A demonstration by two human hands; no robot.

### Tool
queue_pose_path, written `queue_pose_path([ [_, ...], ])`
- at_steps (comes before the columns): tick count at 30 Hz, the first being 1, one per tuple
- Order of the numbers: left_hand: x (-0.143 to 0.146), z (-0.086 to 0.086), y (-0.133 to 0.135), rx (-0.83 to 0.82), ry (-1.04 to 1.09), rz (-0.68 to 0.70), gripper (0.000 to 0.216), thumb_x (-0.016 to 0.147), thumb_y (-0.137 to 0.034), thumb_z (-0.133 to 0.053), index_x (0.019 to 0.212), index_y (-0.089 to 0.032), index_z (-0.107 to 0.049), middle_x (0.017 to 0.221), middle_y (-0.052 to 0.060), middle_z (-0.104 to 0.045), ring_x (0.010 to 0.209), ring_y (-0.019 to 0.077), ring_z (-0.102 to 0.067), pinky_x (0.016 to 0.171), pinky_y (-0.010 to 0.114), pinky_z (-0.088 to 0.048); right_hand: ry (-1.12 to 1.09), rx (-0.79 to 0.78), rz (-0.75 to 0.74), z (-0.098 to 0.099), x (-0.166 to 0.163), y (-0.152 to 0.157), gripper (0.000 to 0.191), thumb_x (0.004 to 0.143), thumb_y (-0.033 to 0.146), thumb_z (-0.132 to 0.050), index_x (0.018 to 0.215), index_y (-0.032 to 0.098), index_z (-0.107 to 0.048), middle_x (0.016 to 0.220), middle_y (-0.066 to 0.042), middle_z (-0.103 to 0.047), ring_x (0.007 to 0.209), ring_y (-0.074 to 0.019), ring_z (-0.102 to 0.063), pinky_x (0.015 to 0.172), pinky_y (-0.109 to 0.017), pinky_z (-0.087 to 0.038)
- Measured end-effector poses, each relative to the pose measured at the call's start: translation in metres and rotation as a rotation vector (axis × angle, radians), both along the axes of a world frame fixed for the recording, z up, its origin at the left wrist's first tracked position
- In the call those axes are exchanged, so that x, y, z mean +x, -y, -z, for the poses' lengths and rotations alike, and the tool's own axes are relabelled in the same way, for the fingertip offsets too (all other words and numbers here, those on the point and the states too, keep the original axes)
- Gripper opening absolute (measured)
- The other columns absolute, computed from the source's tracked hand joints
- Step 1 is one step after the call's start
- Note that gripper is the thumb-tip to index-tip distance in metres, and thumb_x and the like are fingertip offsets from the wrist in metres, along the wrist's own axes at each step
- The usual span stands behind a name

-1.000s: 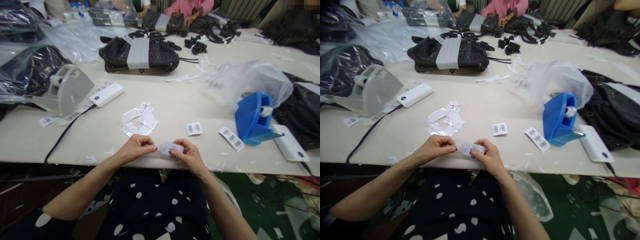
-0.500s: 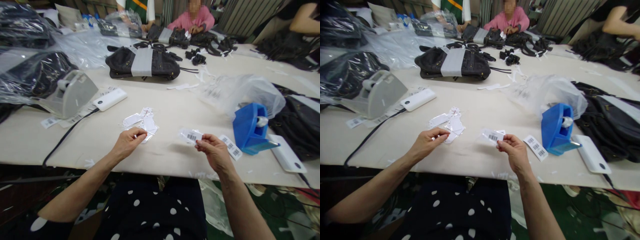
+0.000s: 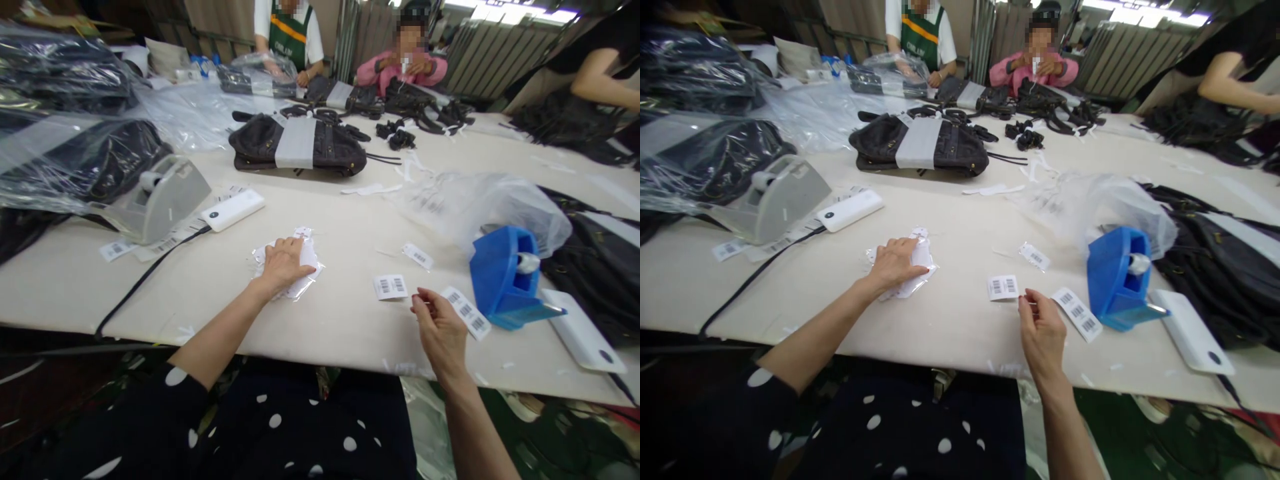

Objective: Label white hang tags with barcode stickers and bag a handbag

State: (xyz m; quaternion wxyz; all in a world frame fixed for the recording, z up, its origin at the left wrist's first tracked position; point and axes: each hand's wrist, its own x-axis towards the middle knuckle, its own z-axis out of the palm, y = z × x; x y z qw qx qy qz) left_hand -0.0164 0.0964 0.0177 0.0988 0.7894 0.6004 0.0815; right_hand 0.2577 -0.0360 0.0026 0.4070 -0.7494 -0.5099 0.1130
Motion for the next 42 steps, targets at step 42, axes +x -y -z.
queue_pose_path([
  [42,0.041,-0.035,0.054,-0.464,1.373,-0.294,0.028,0.054,-0.032,-0.071,0.069,-0.015,-0.053,0.061,-0.002,-0.053,0.052,0.0082,-0.045,0.044,0.019,-0.029,-1.219,-0.011,-0.128,-0.013,-0.117,-0.011,0.030,0.065,0.037,-0.070,0.087,0.019,-0.061,0.077,-0.001,-0.062,0.066,-0.0118,-0.057,0.057,-0.023,-0.042],
])
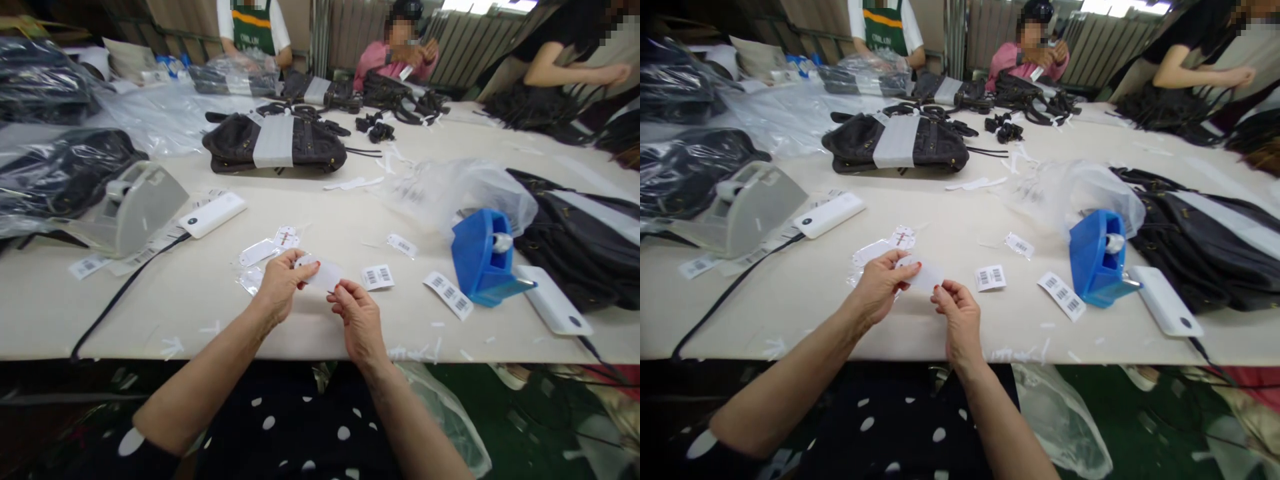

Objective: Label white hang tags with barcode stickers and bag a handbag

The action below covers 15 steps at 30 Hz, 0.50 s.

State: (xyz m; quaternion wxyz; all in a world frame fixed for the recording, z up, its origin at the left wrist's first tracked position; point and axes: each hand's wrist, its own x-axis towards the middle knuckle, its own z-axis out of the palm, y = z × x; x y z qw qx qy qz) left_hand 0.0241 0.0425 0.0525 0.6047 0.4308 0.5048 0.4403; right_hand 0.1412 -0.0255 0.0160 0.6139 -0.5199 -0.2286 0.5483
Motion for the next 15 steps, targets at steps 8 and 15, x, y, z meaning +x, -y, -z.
queue_pose_path([
  [8,-0.005,0.009,0.016,0.464,-0.543,0.117,0.049,0.071,-0.037,-0.061,0.117,-0.025,-0.051,0.111,0.005,-0.056,0.093,0.0184,-0.051,0.075,0.029,-0.042,0.101,0.047,0.090,0.004,0.028,0.009,0.018,0.062,0.030,-0.071,0.071,0.018,-0.061,0.064,0.002,-0.057,0.060,-0.0105,-0.048,0.056,-0.023,-0.039],
  [15,0.002,0.016,0.025,0.001,-0.196,0.551,0.024,0.072,-0.037,-0.061,0.075,-0.014,-0.061,0.057,-0.001,-0.057,0.045,0.0066,-0.040,0.043,0.019,-0.027,0.059,0.070,0.113,0.007,0.036,0.012,0.017,0.063,0.029,-0.071,0.073,0.018,-0.062,0.066,0.003,-0.056,0.060,-0.0095,-0.046,0.057,-0.023,-0.037],
])
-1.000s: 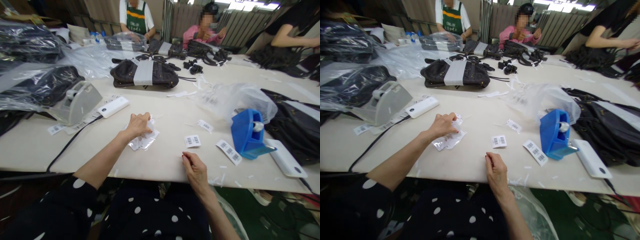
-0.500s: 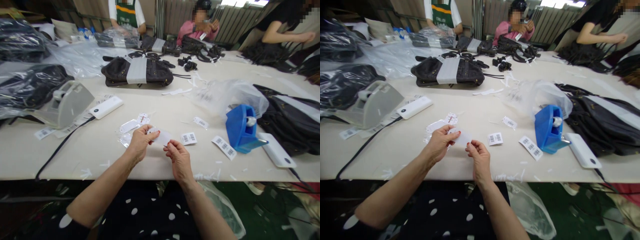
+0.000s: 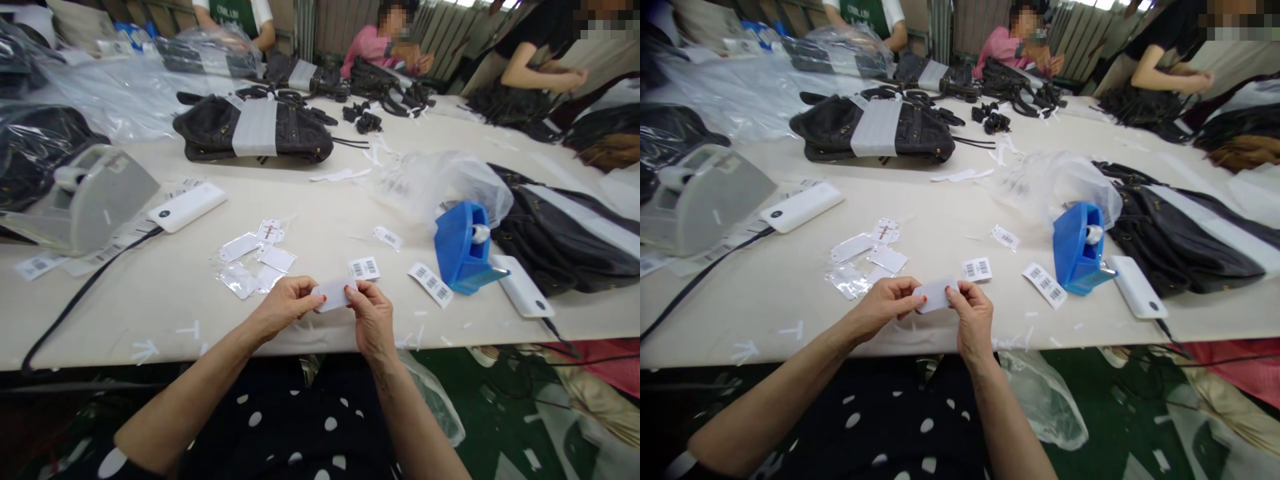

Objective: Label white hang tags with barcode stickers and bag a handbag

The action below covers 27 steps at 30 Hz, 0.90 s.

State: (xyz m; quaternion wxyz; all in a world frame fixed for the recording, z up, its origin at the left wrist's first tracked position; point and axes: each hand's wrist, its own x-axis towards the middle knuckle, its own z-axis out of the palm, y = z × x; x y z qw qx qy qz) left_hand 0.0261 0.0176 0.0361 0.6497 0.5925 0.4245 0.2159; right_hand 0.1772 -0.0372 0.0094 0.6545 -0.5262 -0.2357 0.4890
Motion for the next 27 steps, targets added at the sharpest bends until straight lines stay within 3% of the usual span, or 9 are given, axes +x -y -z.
queue_pose_path([
  [6,0.009,0.014,0.014,-0.145,0.110,-0.149,0.026,0.070,-0.036,-0.063,0.063,-0.013,-0.053,0.051,-0.002,-0.057,0.038,0.0043,-0.039,0.040,0.017,-0.024,-0.166,-0.076,0.069,0.004,-0.008,0.000,0.020,0.058,0.030,-0.074,0.067,0.017,-0.063,0.061,0.004,-0.056,0.056,-0.0080,-0.044,0.054,-0.021,-0.035],
  [10,0.013,0.019,0.018,-0.157,0.128,-0.175,0.025,0.070,-0.034,-0.064,0.061,-0.012,-0.054,0.046,-0.003,-0.055,0.037,0.0046,-0.041,0.040,0.017,-0.027,-0.159,-0.094,0.095,0.012,-0.015,0.003,0.020,0.057,0.028,-0.076,0.063,0.015,-0.061,0.057,0.004,-0.056,0.054,-0.0078,-0.044,0.053,-0.022,-0.034],
  [15,0.019,0.016,0.017,-0.156,0.140,-0.149,0.026,0.070,-0.034,-0.062,0.059,-0.013,-0.053,0.043,-0.004,-0.051,0.037,0.0051,-0.041,0.039,0.016,-0.028,-0.118,-0.063,0.050,0.020,-0.019,0.007,0.023,0.062,0.030,-0.072,0.076,0.013,-0.066,0.068,-0.001,-0.064,0.058,-0.0113,-0.050,0.058,-0.026,-0.038],
  [18,0.021,0.011,0.015,-0.114,0.098,-0.123,0.027,0.070,-0.036,-0.062,0.061,-0.013,-0.052,0.046,-0.005,-0.050,0.039,0.0052,-0.042,0.040,0.016,-0.031,-0.068,-0.062,0.054,0.021,-0.019,0.007,0.022,0.063,0.030,-0.072,0.077,0.014,-0.067,0.068,-0.001,-0.065,0.060,-0.0112,-0.051,0.058,-0.025,-0.039],
  [23,0.029,0.012,0.018,-0.142,0.122,-0.213,0.030,0.069,-0.039,-0.064,0.088,-0.015,-0.060,0.059,-0.005,-0.054,0.042,0.0052,-0.045,0.037,0.015,-0.030,0.115,-0.044,0.054,0.023,-0.019,0.010,0.020,0.068,0.032,-0.067,0.077,0.014,-0.066,0.068,0.000,-0.063,0.060,-0.0109,-0.050,0.059,-0.024,-0.040],
  [27,0.032,0.019,0.019,-0.211,0.167,-0.343,0.028,0.067,-0.040,-0.064,0.073,-0.013,-0.061,0.056,-0.003,-0.053,0.037,0.0030,-0.038,0.034,0.015,-0.024,0.286,0.007,-0.095,0.023,-0.010,0.013,0.022,0.072,0.033,-0.063,0.083,0.014,-0.065,0.073,-0.001,-0.063,0.067,-0.0130,-0.052,0.065,-0.026,-0.042],
])
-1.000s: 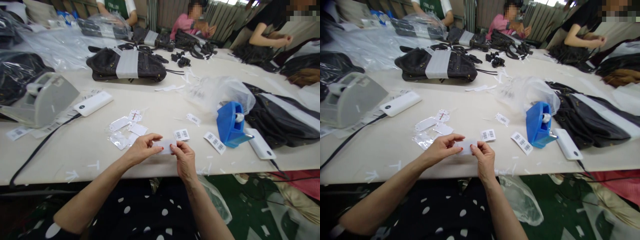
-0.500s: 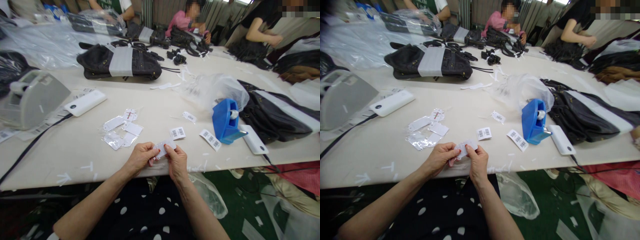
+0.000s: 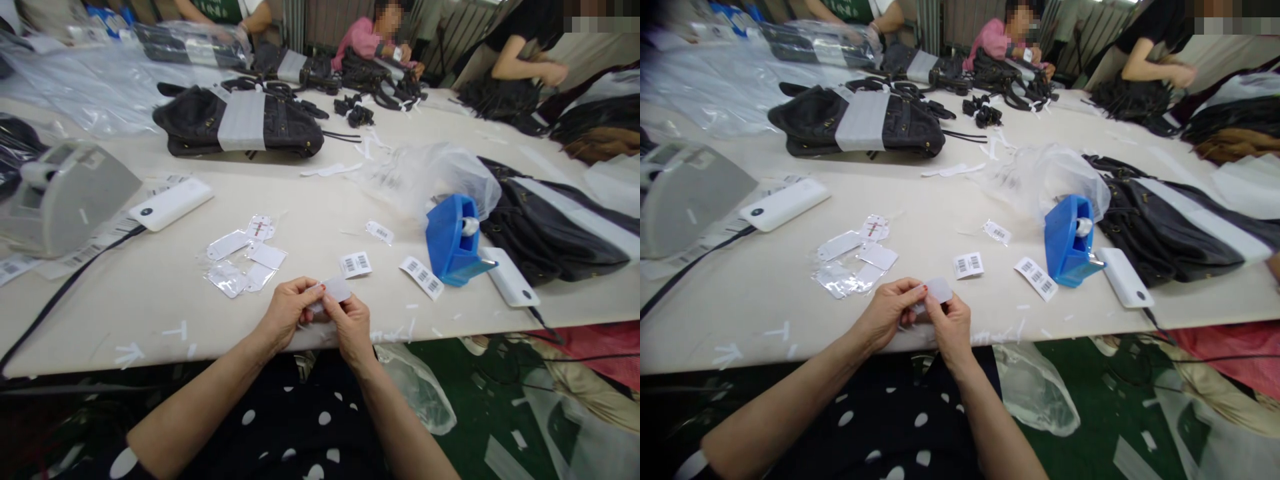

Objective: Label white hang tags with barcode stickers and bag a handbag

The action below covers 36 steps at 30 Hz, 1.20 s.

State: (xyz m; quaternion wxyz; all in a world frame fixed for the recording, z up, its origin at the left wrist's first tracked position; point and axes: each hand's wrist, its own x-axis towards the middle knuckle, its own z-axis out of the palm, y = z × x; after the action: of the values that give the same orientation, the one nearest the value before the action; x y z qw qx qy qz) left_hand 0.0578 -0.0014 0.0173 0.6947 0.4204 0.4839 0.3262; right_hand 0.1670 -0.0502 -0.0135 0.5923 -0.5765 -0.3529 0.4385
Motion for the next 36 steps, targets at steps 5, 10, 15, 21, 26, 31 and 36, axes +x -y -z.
queue_pose_path([
  [5,-0.007,0.000,-0.006,0.106,-0.167,0.113,0.026,0.068,-0.039,-0.062,0.070,-0.013,-0.062,0.053,-0.005,-0.048,0.041,0.0044,-0.037,0.037,0.015,-0.026,0.024,-0.041,0.003,-0.003,0.020,-0.003,0.021,0.072,0.037,-0.063,0.075,0.016,-0.062,0.062,0.004,-0.054,0.057,-0.0088,-0.044,0.055,-0.021,-0.036],
  [10,-0.019,0.001,-0.019,0.218,-0.357,0.255,0.025,0.070,-0.039,-0.057,0.071,-0.014,-0.062,0.048,-0.006,-0.045,0.041,0.0063,-0.036,0.039,0.018,-0.025,0.102,-0.108,-0.021,-0.001,0.026,-0.006,0.024,0.073,0.040,-0.060,0.068,0.016,-0.059,0.056,0.005,-0.046,0.052,-0.0077,-0.038,0.051,-0.021,-0.030],
  [15,-0.027,0.003,-0.027,0.461,-0.639,0.348,0.026,0.072,-0.040,-0.054,0.070,-0.016,-0.065,0.054,-0.003,-0.053,0.052,0.0109,-0.045,0.047,0.021,-0.029,0.244,-0.180,-0.050,-0.003,0.026,-0.007,0.026,0.072,0.041,-0.058,0.065,0.016,-0.057,0.050,0.005,-0.045,0.048,-0.0088,-0.040,0.049,-0.022,-0.031],
  [21,-0.029,0.003,-0.027,0.628,-0.914,0.412,0.025,0.077,-0.038,-0.050,0.079,-0.020,-0.066,0.070,0.001,-0.062,0.067,0.0164,-0.055,0.060,0.026,-0.036,0.410,-0.223,-0.067,-0.001,0.026,-0.008,0.026,0.074,0.042,-0.054,0.064,0.018,-0.057,0.050,0.004,-0.049,0.047,-0.0107,-0.046,0.049,-0.023,-0.035],
  [26,-0.027,0.006,-0.020,0.840,-1.065,0.397,0.019,0.080,-0.032,-0.052,0.080,-0.017,-0.064,0.080,0.005,-0.062,0.079,0.0192,-0.055,0.070,0.029,-0.038,0.561,-0.235,-0.063,0.002,0.025,-0.008,0.026,0.076,0.041,-0.051,0.066,0.018,-0.058,0.054,0.001,-0.054,0.053,-0.0132,-0.051,0.052,-0.023,-0.037],
  [31,-0.026,0.011,-0.010,1.139,-1.193,0.289,0.027,0.080,-0.029,-0.055,0.104,-0.018,-0.058,0.099,0.010,-0.059,0.093,0.0259,-0.049,0.076,0.039,-0.033,0.635,-0.227,-0.064,0.003,0.025,-0.007,0.026,0.078,0.041,-0.049,0.068,0.019,-0.059,0.058,-0.001,-0.057,0.056,-0.0140,-0.052,0.053,-0.024,-0.038],
  [36,-0.033,0.022,-0.013,1.307,-1.101,0.327,0.017,0.085,-0.025,-0.048,0.094,-0.022,-0.062,0.096,0.007,-0.060,0.091,0.0230,-0.049,0.076,0.040,-0.029,0.647,-0.235,-0.064,0.001,0.029,-0.007,0.026,0.078,0.041,-0.049,0.066,0.019,-0.058,0.055,-0.001,-0.057,0.055,-0.0147,-0.053,0.053,-0.024,-0.038],
])
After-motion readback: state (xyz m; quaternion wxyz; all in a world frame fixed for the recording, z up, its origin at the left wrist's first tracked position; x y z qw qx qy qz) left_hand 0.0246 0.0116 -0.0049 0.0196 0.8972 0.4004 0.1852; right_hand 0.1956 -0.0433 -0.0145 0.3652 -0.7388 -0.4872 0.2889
